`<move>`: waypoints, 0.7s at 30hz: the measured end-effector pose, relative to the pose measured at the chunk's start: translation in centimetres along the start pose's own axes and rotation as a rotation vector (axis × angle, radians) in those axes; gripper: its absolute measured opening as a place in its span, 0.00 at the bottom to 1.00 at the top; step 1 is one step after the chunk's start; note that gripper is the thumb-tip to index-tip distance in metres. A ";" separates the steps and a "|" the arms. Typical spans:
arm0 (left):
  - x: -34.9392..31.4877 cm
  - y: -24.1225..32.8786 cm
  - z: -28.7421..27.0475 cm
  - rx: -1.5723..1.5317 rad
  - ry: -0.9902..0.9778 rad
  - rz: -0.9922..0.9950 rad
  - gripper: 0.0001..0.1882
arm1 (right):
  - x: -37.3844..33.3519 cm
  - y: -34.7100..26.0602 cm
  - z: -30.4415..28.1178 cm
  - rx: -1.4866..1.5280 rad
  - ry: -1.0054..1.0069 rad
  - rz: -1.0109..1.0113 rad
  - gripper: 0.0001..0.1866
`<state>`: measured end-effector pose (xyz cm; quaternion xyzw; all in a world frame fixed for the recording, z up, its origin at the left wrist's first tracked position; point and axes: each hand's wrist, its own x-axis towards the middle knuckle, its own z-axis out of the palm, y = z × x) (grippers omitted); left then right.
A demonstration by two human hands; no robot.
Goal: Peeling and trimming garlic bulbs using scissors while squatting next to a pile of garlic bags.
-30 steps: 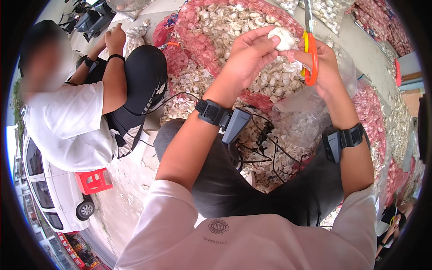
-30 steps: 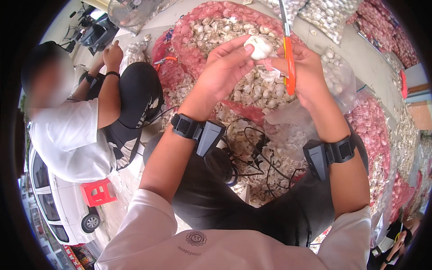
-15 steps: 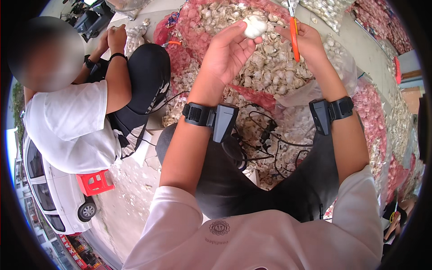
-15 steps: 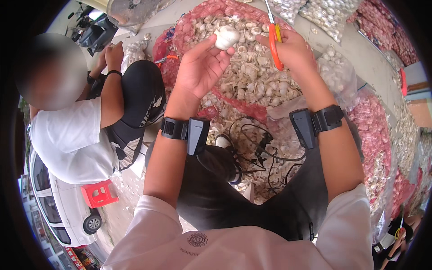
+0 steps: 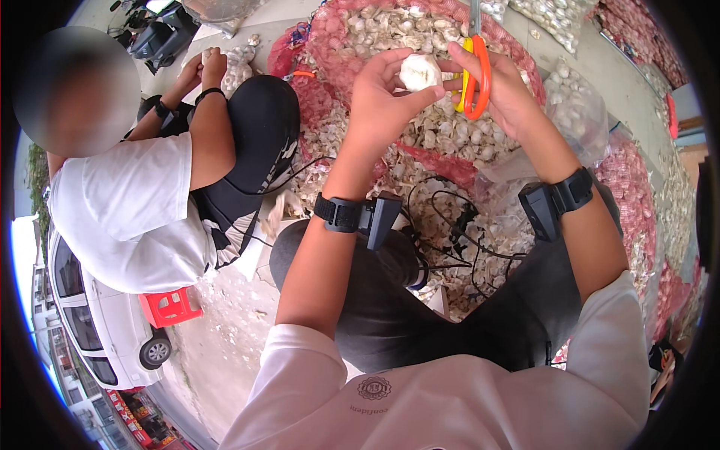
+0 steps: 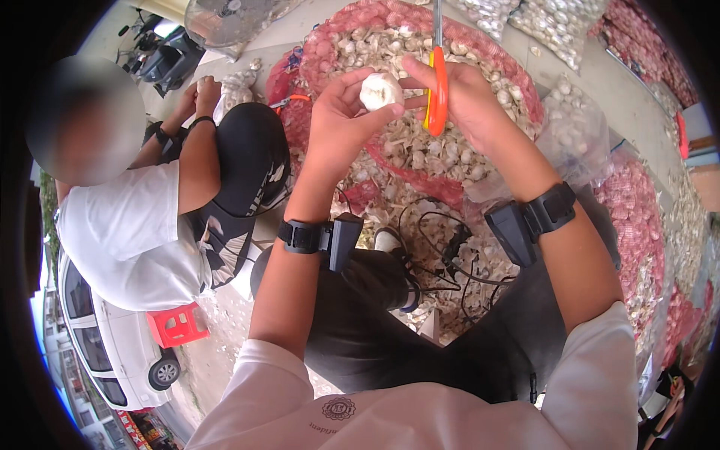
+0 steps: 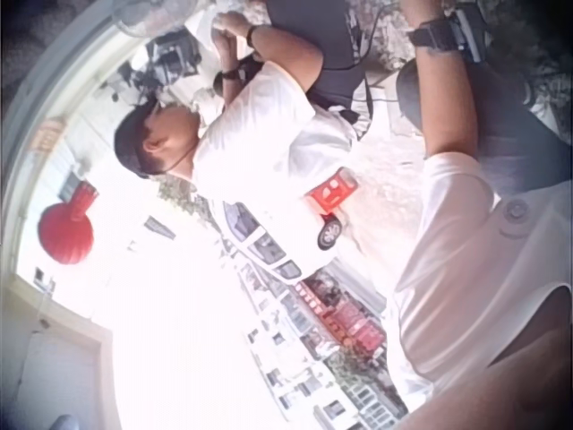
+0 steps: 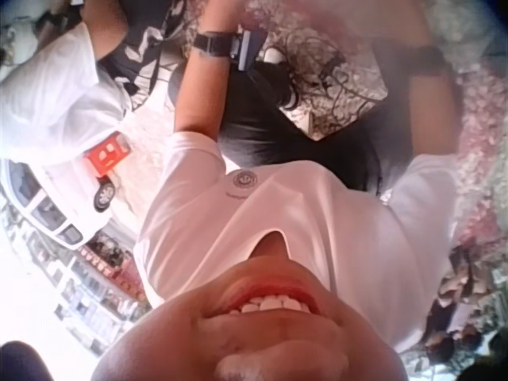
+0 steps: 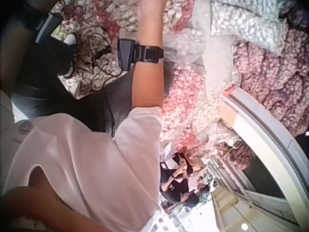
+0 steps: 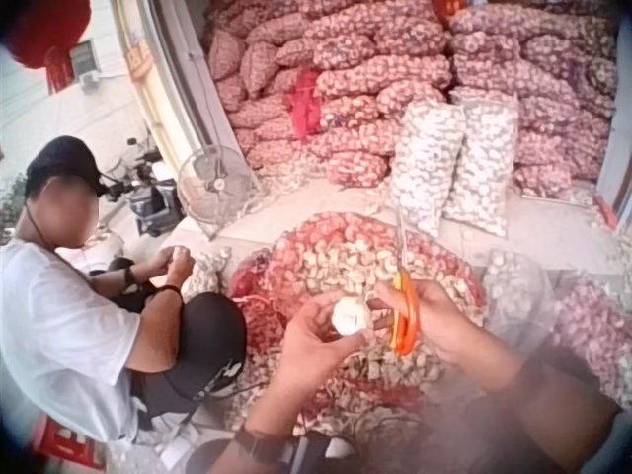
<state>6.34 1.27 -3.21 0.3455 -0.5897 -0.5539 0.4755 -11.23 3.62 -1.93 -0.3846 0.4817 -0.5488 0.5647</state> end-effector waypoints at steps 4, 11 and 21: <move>-0.5 0.0 0.2 0.248 -0.077 -0.031 0.30 | 0.3 1.3 -1.0 -0.156 -0.051 -0.038 0.24; -1.0 -0.1 0.7 0.180 -0.122 -0.034 0.30 | -1.0 1.0 -1.2 -0.173 -0.038 -0.101 0.16; -1.2 0.0 2.1 -0.253 -0.265 -0.120 0.31 | -1.6 1.6 -4.8 -0.153 0.063 -0.125 0.15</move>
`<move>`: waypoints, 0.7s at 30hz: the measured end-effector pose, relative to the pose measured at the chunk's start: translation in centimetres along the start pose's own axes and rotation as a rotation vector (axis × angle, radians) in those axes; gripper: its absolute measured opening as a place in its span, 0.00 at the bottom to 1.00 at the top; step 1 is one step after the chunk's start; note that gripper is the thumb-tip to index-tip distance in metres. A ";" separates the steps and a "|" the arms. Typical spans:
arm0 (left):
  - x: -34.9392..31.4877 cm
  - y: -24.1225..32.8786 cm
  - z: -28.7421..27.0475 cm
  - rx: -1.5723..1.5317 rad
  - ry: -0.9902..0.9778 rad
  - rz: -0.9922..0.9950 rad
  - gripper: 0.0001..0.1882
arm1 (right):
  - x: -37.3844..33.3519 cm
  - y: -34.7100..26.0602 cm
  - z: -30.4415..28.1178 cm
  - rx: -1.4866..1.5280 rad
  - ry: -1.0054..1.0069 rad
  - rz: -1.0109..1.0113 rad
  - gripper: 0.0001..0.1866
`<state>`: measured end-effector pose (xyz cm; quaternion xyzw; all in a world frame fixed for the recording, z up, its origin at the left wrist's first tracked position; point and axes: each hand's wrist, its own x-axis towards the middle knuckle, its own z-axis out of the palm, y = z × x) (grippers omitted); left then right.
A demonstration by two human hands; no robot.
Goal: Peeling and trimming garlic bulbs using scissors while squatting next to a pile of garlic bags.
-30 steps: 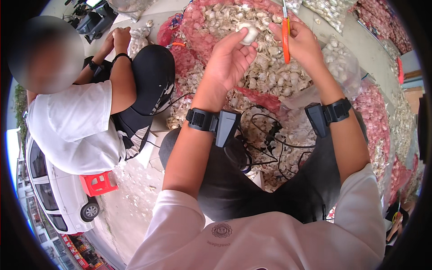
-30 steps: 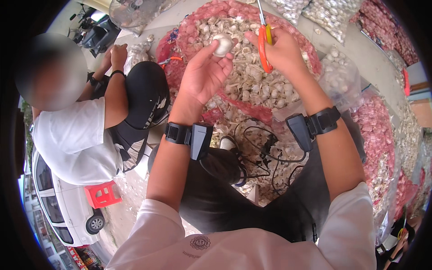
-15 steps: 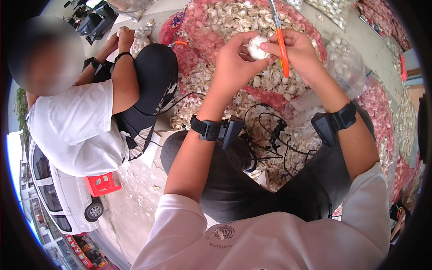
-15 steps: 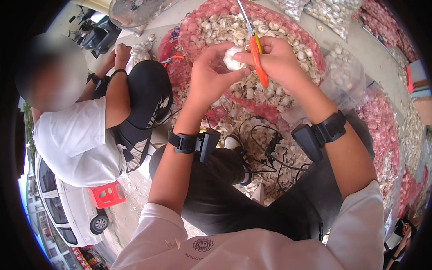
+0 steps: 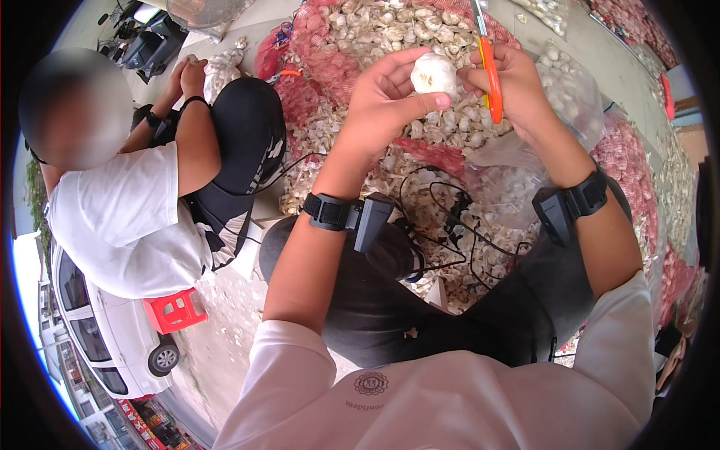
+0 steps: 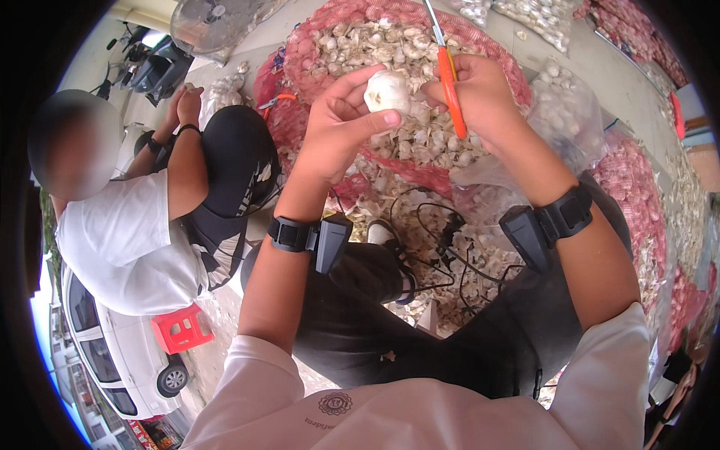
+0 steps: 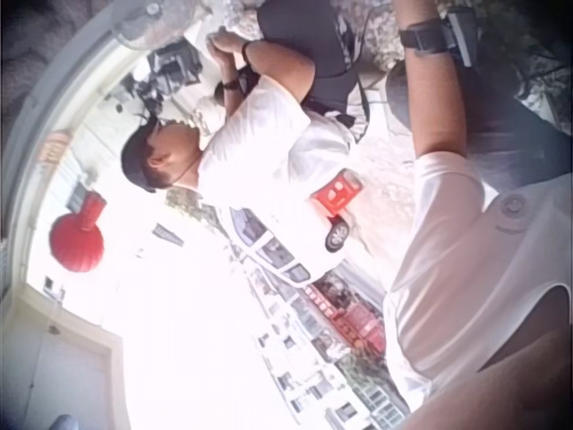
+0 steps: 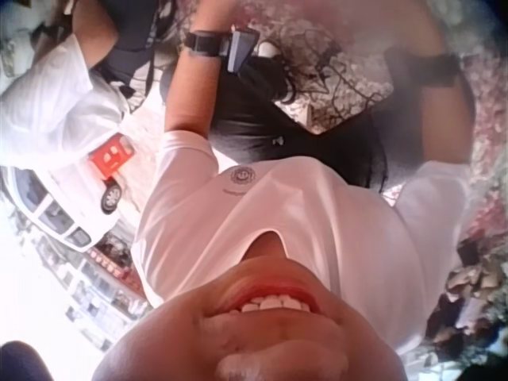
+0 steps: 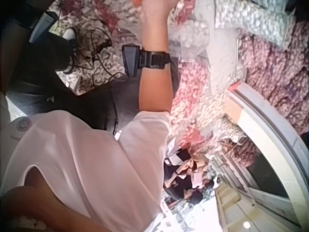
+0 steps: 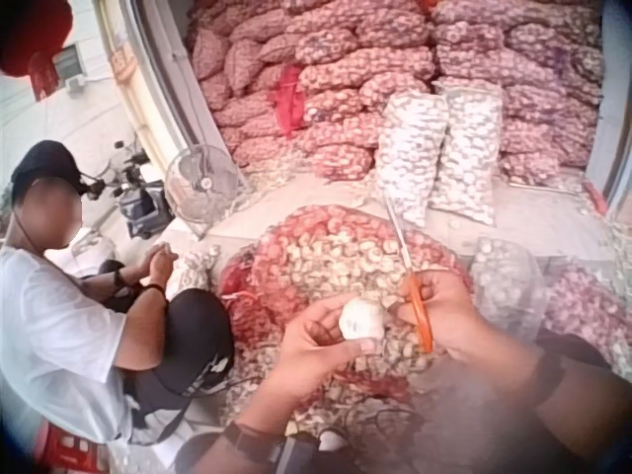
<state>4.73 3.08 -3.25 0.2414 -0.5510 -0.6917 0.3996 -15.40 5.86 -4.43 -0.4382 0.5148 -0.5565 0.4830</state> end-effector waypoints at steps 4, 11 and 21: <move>0.2 0.4 0.6 -0.100 0.002 -0.037 0.32 | 0.5 0.1 -1.5 -0.389 0.094 0.024 0.21; 0.0 -1.4 0.3 0.353 0.039 -0.026 0.30 | -1.4 -2.5 0.3 -0.017 -0.025 0.059 0.24; -1.4 -0.6 1.2 0.436 0.040 -0.052 0.29 | -2.1 -0.7 0.5 0.054 -0.037 0.140 0.14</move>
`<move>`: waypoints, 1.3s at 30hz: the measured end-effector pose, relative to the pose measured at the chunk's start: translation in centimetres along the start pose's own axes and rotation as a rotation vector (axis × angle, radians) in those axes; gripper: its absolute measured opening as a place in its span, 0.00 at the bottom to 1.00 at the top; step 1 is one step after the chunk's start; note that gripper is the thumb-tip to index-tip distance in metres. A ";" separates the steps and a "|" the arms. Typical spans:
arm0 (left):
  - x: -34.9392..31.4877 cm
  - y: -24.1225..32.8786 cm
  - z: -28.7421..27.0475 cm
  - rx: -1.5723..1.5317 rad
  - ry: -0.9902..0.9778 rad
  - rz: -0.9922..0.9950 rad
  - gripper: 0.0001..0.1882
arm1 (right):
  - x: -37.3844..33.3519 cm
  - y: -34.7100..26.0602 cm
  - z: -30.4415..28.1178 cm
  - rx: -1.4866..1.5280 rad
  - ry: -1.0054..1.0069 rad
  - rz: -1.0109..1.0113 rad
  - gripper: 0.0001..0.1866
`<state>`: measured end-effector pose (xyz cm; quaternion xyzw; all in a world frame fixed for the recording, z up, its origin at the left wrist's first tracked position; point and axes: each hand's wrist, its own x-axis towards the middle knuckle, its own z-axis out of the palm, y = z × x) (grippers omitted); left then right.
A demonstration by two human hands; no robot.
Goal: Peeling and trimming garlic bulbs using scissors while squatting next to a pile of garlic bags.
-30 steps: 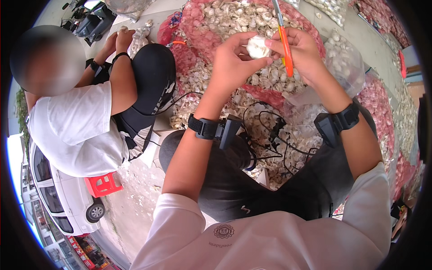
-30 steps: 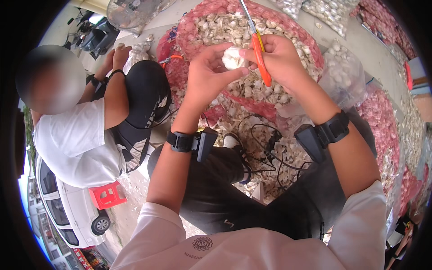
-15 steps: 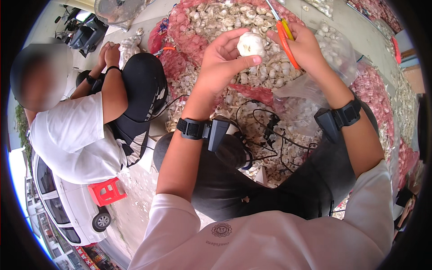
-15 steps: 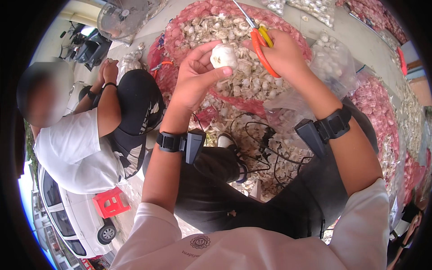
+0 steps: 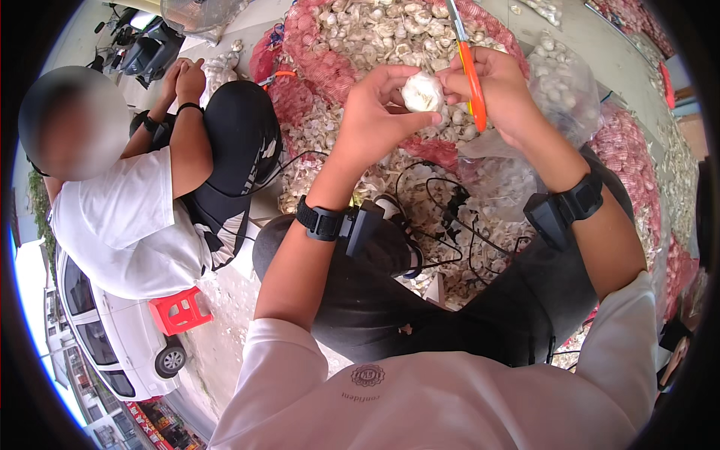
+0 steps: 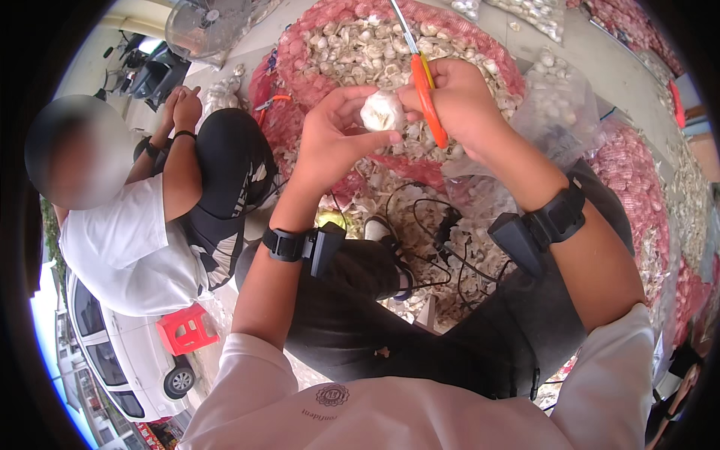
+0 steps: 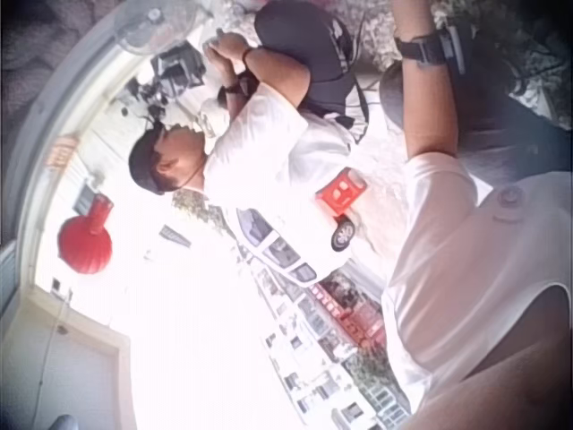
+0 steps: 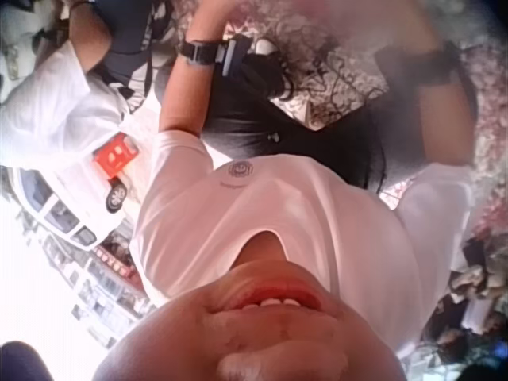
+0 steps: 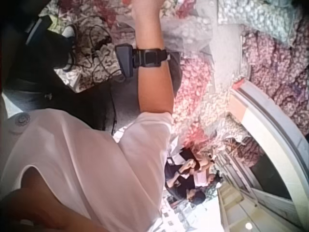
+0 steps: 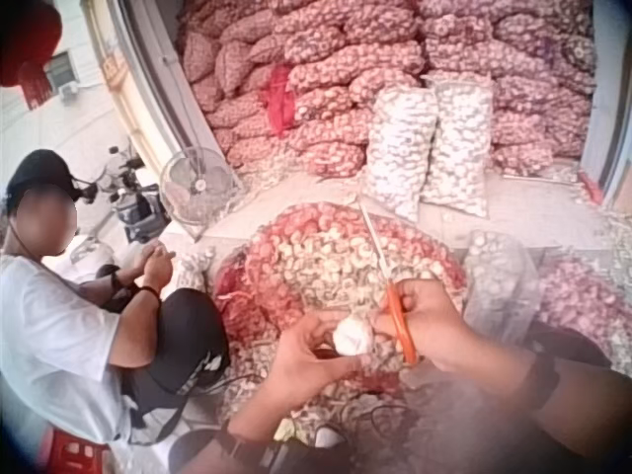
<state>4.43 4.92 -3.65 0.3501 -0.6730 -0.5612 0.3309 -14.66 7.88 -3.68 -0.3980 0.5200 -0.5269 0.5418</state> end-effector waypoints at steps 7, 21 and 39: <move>-0.8 0.5 -0.5 -0.093 -0.022 0.003 0.29 | -0.7 -0.3 0.3 -0.003 -0.036 -0.072 0.14; -2.1 2.1 0.4 -0.033 -0.025 -0.016 0.31 | -1.7 -0.7 0.2 -0.136 -0.033 -0.159 0.11; -2.2 2.3 1.4 -0.583 -0.177 -0.043 0.29 | -0.5 0.0 -2.8 -0.525 0.042 -0.064 0.10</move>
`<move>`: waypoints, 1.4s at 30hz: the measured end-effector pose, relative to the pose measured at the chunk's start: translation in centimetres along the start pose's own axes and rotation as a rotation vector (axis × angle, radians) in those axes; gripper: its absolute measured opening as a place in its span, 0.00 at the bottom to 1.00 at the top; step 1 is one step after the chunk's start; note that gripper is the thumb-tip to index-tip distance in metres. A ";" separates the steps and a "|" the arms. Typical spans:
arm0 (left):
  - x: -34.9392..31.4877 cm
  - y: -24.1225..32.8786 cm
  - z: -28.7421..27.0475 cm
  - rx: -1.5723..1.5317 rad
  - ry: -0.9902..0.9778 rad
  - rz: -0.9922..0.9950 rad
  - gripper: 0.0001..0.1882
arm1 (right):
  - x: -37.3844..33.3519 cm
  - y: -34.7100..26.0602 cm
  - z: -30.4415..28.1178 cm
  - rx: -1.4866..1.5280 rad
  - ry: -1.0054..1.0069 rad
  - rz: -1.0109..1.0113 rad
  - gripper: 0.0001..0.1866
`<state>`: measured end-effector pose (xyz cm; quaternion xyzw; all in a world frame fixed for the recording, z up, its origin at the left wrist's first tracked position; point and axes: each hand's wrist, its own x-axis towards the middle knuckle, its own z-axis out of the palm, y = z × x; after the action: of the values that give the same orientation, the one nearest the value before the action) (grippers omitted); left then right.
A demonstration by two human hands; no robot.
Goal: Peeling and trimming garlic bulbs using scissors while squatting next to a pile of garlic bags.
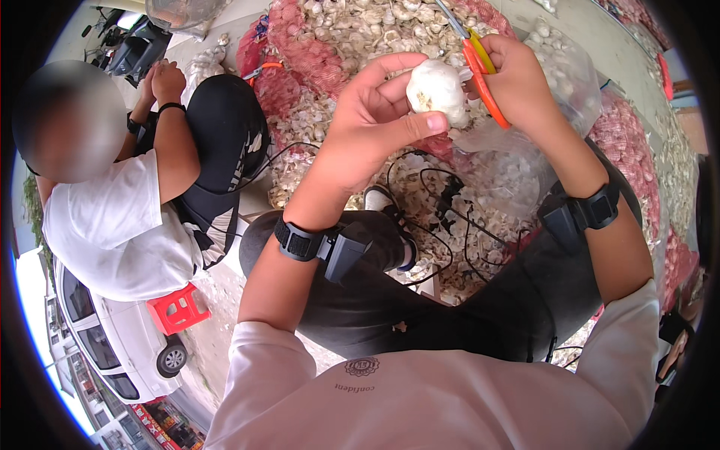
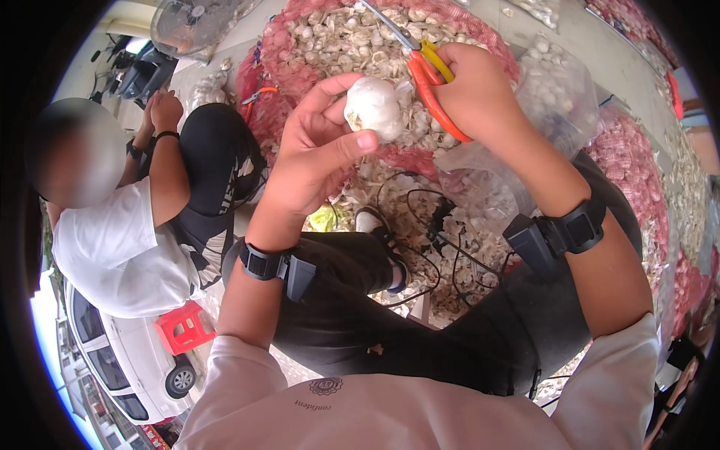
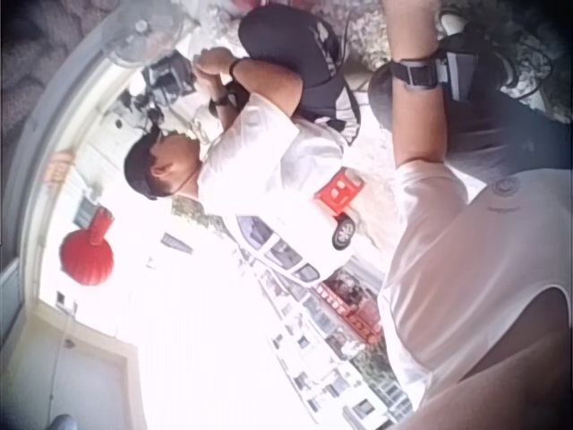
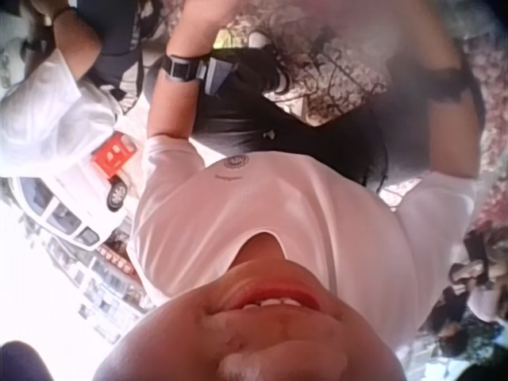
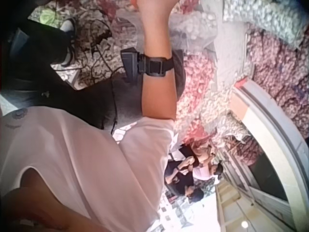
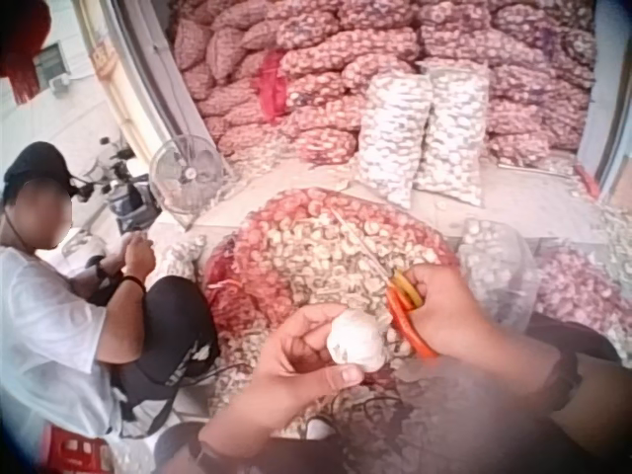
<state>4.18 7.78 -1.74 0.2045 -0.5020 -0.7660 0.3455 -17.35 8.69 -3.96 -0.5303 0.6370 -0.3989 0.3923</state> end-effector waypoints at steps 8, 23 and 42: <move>-0.1 -0.5 -0.9 -0.220 0.075 -0.133 0.29 | -0.6 -0.2 -0.5 0.278 0.111 -0.047 0.21; 0.6 -2.0 0.1 0.058 0.068 -0.099 0.27 | -2.3 -0.8 -0.8 0.343 -0.042 0.099 0.12; 1.2 -1.2 -2.7 -0.620 0.149 -0.114 0.17 | -1.4 -2.4 1.4 0.113 -0.064 -0.130 0.38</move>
<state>4.80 5.54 -3.90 0.1726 -0.2056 -0.8835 0.3839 -15.01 9.61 -2.18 -0.5599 0.5648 -0.4418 0.4151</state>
